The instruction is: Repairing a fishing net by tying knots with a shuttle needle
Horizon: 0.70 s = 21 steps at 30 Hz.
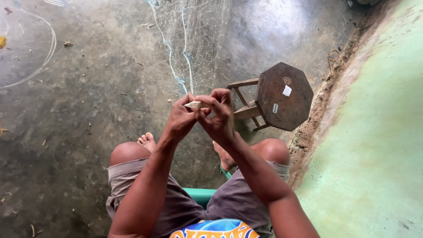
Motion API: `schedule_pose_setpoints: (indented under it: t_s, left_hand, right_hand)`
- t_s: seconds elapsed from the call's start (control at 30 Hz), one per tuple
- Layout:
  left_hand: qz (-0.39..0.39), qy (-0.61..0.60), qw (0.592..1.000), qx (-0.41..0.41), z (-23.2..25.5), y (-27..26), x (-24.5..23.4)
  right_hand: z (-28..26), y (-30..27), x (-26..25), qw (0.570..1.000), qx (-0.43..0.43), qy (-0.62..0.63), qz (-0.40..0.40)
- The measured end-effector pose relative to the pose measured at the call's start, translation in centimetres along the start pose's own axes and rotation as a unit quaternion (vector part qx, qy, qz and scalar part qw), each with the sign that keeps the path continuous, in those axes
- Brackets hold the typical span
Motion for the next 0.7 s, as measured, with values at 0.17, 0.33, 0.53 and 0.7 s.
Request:
schedule_pose_setpoints:
  t_s: [0.17, 0.33, 0.53, 0.7]
  left_hand:
    - [-0.012, 0.079, 0.997, 0.023, -0.8, 0.6, -2.1]
    - [-0.014, 0.047, 0.999, 0.022, 0.6, 0.4, -1.1]
    - [-0.024, 0.039, 0.999, 0.013, 0.6, 0.0, -0.8]
    - [-0.020, 0.033, 0.999, 0.008, 1.4, -0.2, -0.4]
  right_hand:
    - [-2.1, -0.6, -2.7, 0.998, -0.006, 0.032, 0.052]
    - [-1.3, -4.0, -5.0, 0.991, -0.007, 0.086, 0.099]
    - [-2.0, -6.4, -4.6, 0.988, -0.005, 0.127, 0.087]
    - [-2.8, -6.9, -4.3, 0.990, 0.000, 0.131, 0.048]
Point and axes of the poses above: each hand's wrist, its own y-axis towards the middle knuckle, its own x-axis out of the palm, z = x × y, the point moved 6 cm from there along y, towards the middle knuckle, and after that the axes turned 11 degrees about x, right-handed, at the moved point
